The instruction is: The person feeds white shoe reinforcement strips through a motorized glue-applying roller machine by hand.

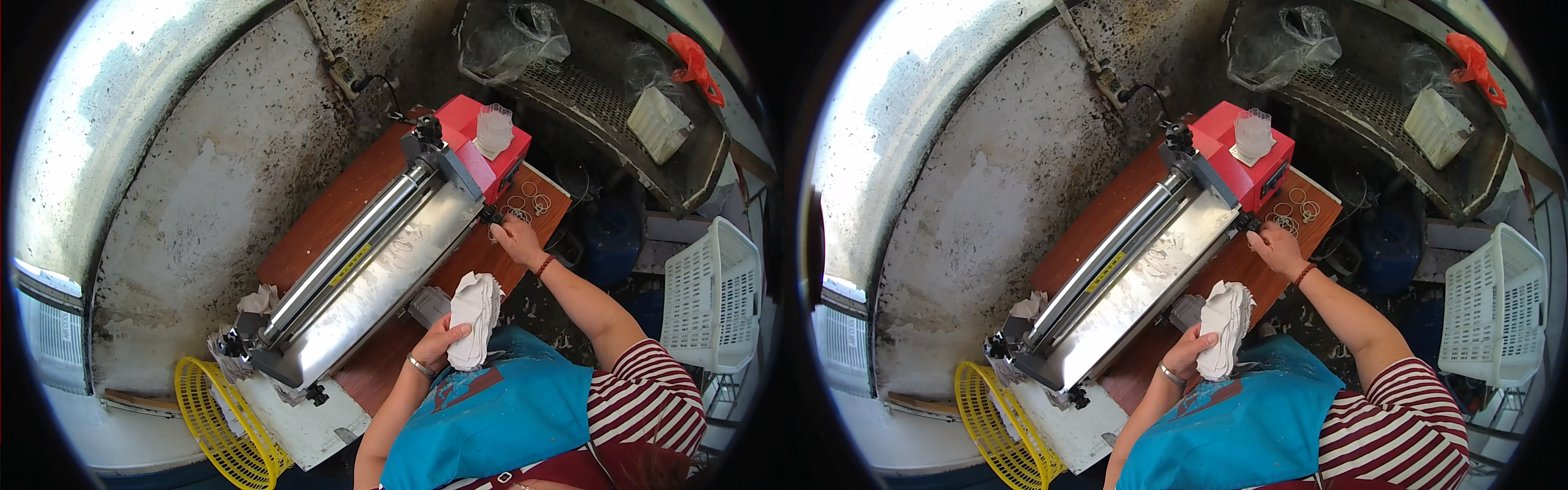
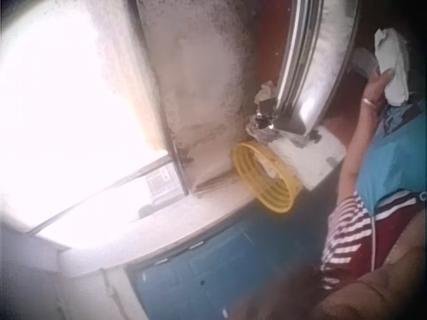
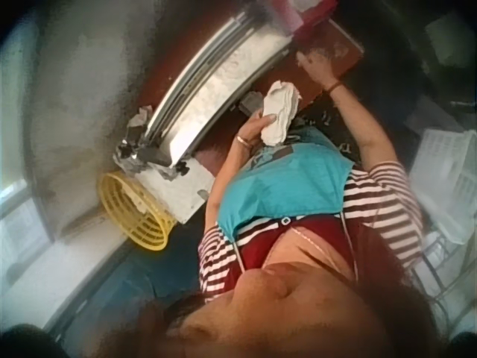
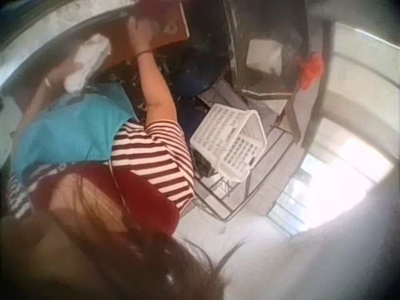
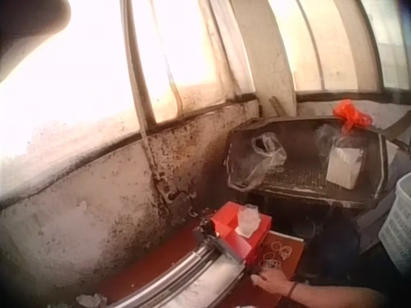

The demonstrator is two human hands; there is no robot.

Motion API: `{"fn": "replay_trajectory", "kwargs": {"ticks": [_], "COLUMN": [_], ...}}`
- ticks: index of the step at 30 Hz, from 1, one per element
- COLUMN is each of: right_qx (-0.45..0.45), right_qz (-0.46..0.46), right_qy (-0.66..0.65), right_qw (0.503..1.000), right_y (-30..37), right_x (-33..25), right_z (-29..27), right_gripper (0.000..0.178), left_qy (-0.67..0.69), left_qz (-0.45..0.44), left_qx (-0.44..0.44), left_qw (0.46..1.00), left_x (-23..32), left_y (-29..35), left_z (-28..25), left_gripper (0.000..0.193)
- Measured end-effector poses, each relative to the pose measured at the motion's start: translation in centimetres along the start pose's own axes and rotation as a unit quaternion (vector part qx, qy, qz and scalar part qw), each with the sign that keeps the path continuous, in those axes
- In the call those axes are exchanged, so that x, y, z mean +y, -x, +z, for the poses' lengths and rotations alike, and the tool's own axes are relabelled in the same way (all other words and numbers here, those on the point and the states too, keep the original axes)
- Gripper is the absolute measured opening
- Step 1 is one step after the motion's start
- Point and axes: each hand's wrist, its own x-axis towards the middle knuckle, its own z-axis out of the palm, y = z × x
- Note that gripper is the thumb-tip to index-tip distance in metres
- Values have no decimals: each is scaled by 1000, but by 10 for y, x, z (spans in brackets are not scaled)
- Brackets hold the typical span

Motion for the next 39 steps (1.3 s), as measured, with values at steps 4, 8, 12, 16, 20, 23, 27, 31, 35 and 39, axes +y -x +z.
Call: {"fn": "replay_trajectory", "kwargs": {"ticks": [4,8,12,16,20,23,27,31,35,39], "right_qx": [-106,-52,-231,-314,-501,-568,-487,-342,-220,-184], "right_qz": [3,-50,67,274,147,47,257,336,371,325], "right_qy": [-11,107,-98,-540,-517,-274,-367,-428,-538,-517], "right_qw": [994,992,966,731,678,775,750,766,724,770], "right_y": [-8,9,30,33,27,31,58,86,111,125], "right_x": [6,14,-9,-58,-74,-75,-56,-55,-74,-75], "right_z": [-8,-5,-2,-7,-12,-20,-15,5,37,74], "right_gripper": [50,47,43,44,52,62,45,36,37,44], "left_qy": [24,39,-8,-257,-520,-479,-269,-144,15,9], "left_qz": [33,46,55,-6,27,-58,-42,-15,108,206], "left_qx": [36,63,89,99,43,28,84,202,243,278], "left_qw": [999,996,994,961,853,875,959,969,964,938], "left_x": [-4,-5,4,23,28,37,8,1,-6,-46], "left_y": [-2,-3,0,-8,-21,-14,-2,19,13,-3], "left_z": [-4,-3,1,13,15,16,-25,-29,-34,-52], "left_gripper": [54,51,54,67,76,61,57,62,52,54]}}
